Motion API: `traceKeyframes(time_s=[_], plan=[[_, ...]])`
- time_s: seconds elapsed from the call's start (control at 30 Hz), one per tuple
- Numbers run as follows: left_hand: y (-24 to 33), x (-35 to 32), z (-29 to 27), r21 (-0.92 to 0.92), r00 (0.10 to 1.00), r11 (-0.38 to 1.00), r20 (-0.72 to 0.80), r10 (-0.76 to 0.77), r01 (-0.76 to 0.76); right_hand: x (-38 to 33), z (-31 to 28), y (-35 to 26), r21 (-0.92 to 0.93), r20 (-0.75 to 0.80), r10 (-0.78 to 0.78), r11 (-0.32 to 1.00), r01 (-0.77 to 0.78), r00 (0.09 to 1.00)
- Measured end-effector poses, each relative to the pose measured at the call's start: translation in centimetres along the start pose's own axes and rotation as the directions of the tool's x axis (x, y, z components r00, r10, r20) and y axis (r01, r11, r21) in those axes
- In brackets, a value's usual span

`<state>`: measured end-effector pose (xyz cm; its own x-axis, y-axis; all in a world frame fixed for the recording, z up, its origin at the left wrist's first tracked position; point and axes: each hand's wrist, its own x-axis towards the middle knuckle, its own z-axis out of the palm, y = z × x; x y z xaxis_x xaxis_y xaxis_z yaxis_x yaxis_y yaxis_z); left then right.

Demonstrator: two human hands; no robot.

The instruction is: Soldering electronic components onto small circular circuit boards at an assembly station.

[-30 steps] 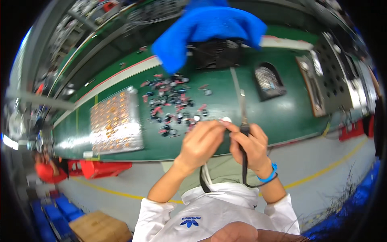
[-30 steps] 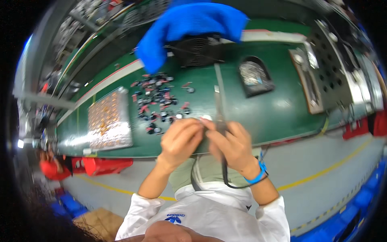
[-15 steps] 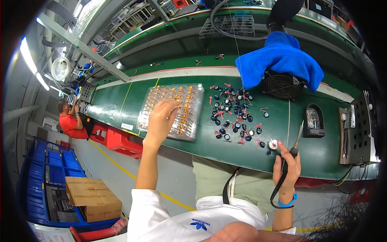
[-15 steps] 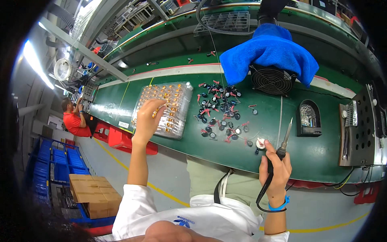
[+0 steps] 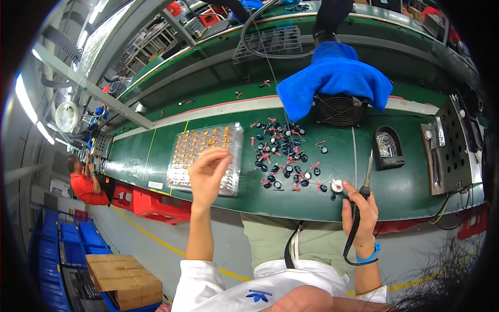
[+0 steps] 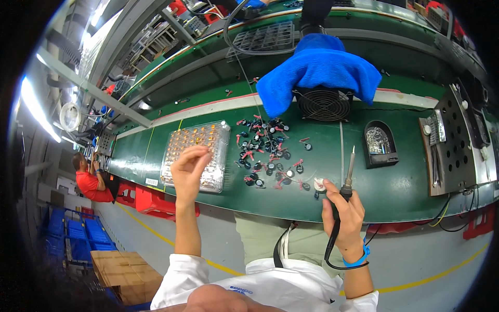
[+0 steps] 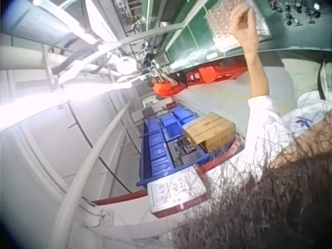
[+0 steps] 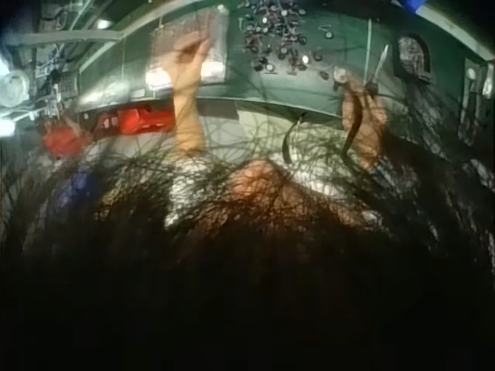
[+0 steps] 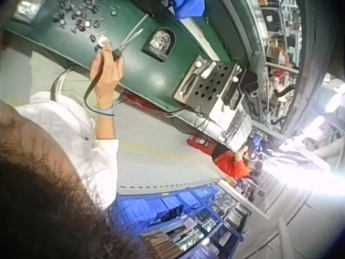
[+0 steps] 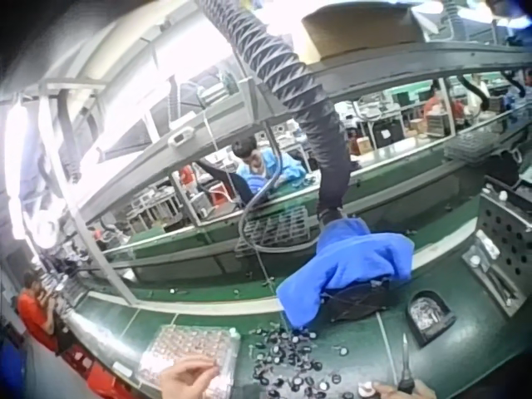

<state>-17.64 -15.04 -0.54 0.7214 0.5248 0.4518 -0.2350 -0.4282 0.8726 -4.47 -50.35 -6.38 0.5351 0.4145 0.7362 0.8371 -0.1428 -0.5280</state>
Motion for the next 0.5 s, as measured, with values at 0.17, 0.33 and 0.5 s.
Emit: traceKeyframes(time_s=[0.17,0.33,0.5], plan=[[2.3,-0.3,8.9,-0.225,0.925,0.965,0.378,-0.039,0.133,-0.5,-0.7,0.1,0.076,-0.037,0.020,0.997,-0.017,0.999],[2.8,0.0,13.7,-0.191,0.825,0.958,0.560,-0.072,0.214,-2.0,-2.4,0.5,0.124,0.018,0.057,0.991,-0.058,0.998],[1.2,0.0,16.1,-0.129,0.836,0.991,0.540,0.095,-0.029,-3.0,-3.2,0.5,0.179,-0.053,0.106,0.979,-0.095,0.993]])
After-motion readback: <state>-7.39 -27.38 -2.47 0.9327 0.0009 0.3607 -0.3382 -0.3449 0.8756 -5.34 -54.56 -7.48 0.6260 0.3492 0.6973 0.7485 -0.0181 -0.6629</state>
